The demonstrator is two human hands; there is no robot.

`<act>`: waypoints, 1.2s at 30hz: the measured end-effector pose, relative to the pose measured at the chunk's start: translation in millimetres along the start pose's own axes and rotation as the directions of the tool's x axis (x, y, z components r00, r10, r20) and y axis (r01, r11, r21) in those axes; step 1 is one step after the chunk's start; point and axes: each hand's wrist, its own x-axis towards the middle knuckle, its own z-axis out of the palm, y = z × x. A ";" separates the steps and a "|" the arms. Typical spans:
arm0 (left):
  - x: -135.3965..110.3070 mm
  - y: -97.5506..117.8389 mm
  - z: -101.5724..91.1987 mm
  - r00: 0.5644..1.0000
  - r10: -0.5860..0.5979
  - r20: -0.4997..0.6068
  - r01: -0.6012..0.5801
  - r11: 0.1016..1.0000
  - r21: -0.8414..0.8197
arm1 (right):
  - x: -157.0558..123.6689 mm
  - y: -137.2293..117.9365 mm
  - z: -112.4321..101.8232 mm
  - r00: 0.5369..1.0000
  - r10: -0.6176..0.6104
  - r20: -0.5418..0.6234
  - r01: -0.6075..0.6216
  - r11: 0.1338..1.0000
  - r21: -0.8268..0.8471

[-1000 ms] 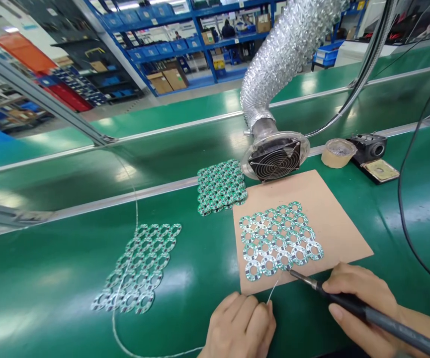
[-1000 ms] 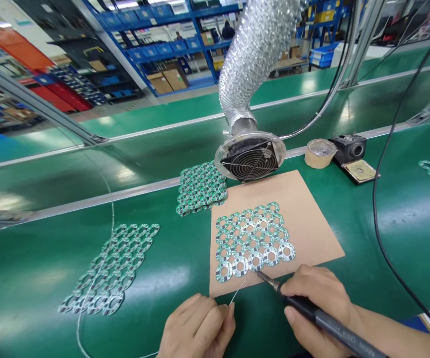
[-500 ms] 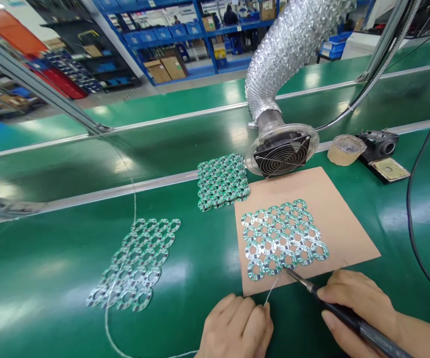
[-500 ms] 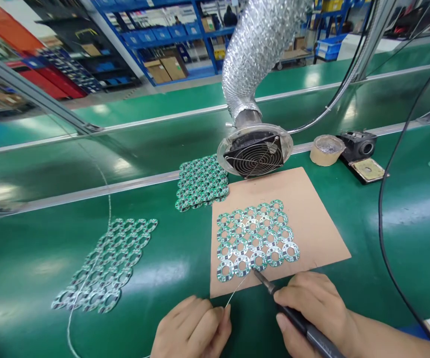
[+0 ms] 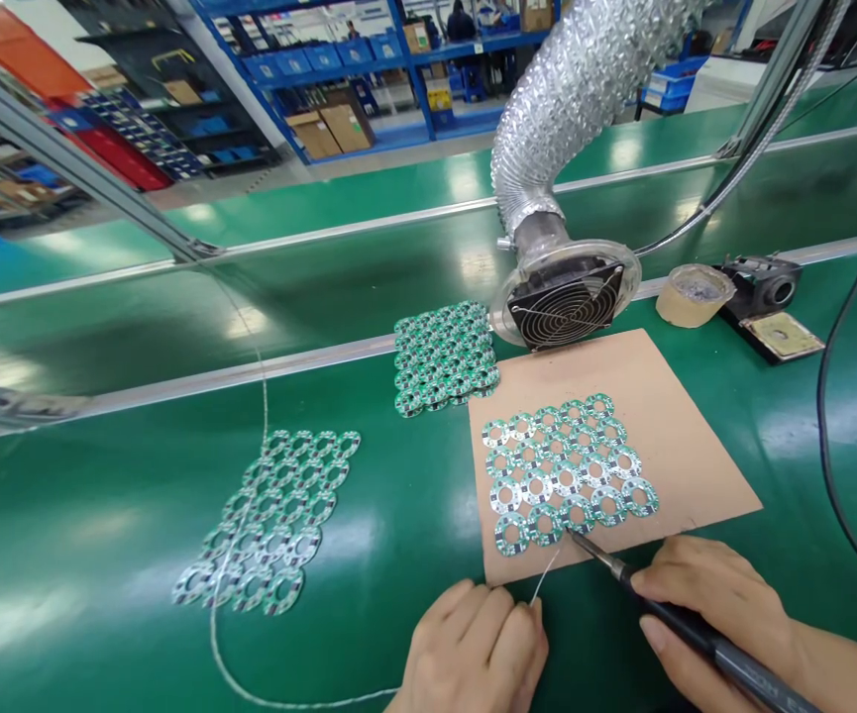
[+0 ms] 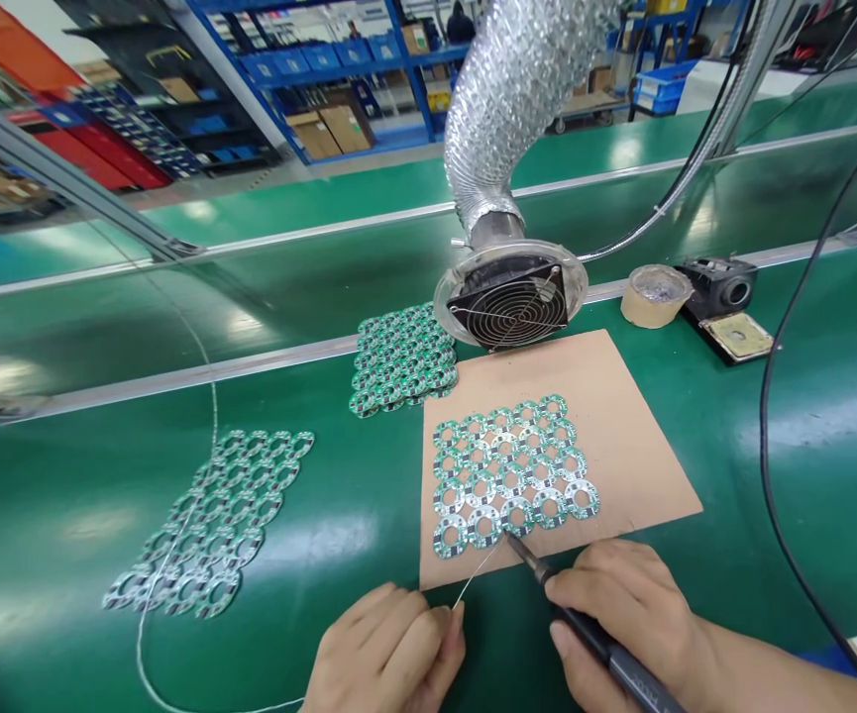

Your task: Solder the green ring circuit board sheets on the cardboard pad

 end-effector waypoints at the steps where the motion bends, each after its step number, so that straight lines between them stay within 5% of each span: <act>1: -0.2 0.0 -0.2 1.000 0.000 0.000 0.000 1.000 0.002 | 0.1 -0.2 -0.1 1.000 0.001 0.004 -0.001 1.000 0.002; 36: -0.3 3.7 -2.2 1.000 -0.003 0.025 0.002 0.999 0.043 | -0.3 2.1 -2.2 0.998 0.006 0.066 -0.013 0.995 0.098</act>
